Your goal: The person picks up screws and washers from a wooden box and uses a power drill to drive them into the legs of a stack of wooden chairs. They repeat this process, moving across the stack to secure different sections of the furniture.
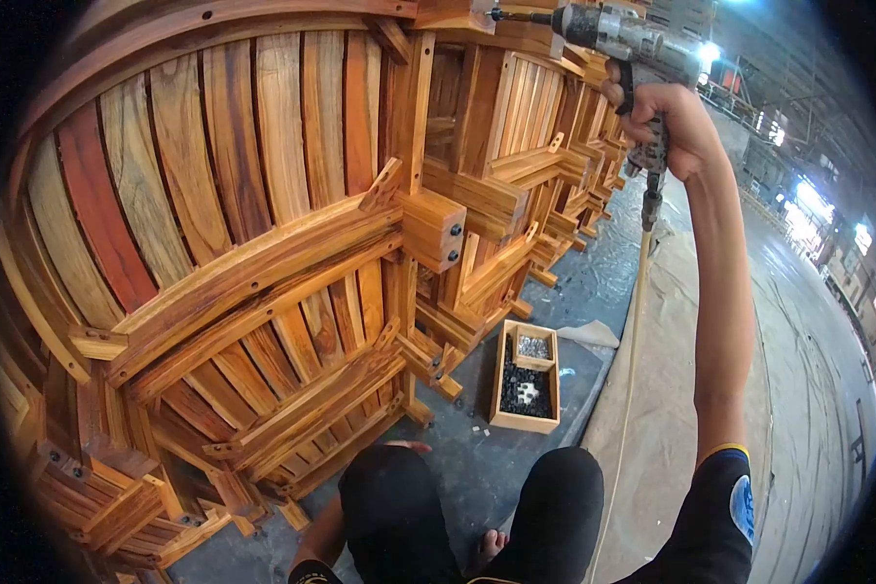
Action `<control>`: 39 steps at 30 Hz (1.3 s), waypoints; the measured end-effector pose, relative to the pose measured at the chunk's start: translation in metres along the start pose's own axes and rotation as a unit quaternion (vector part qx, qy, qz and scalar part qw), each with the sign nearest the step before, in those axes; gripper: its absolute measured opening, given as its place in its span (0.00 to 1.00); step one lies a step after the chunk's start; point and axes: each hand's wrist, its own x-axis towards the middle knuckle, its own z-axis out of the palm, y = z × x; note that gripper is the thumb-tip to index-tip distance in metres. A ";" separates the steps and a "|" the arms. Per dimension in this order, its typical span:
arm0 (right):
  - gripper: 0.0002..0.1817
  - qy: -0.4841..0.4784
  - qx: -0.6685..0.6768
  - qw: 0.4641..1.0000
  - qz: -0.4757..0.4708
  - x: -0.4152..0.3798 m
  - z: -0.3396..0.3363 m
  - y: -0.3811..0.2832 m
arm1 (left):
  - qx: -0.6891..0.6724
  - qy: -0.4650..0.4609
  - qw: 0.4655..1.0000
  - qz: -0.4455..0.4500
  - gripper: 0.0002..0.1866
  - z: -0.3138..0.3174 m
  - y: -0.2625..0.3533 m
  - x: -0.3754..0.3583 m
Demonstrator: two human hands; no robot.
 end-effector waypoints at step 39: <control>0.03 0.016 0.050 0.998 -0.017 -0.009 0.021 0.009 | 0.183 -0.046 0.980 0.068 0.15 0.012 0.005 0.033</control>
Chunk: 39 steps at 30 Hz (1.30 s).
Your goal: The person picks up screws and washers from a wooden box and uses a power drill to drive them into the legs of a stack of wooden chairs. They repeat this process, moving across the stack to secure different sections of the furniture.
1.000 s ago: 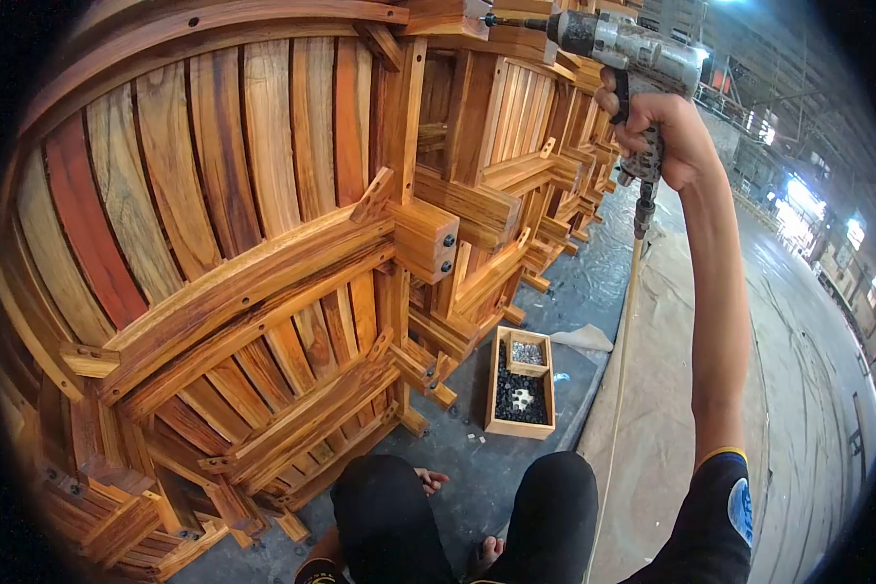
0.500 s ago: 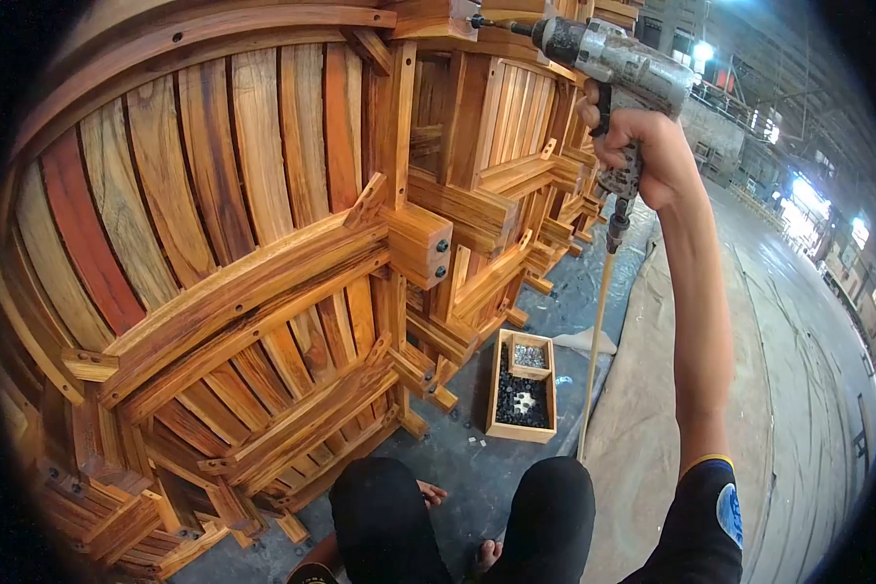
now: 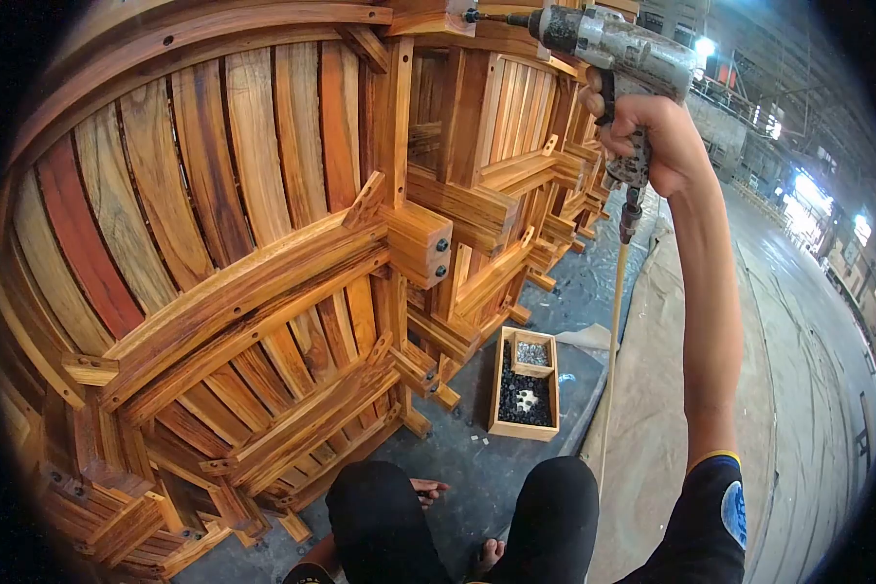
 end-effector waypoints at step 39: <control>0.08 -0.039 0.007 0.998 -0.054 0.014 -0.006 0.008 | 0.199 0.005 0.979 0.037 0.15 -0.019 -0.022 0.006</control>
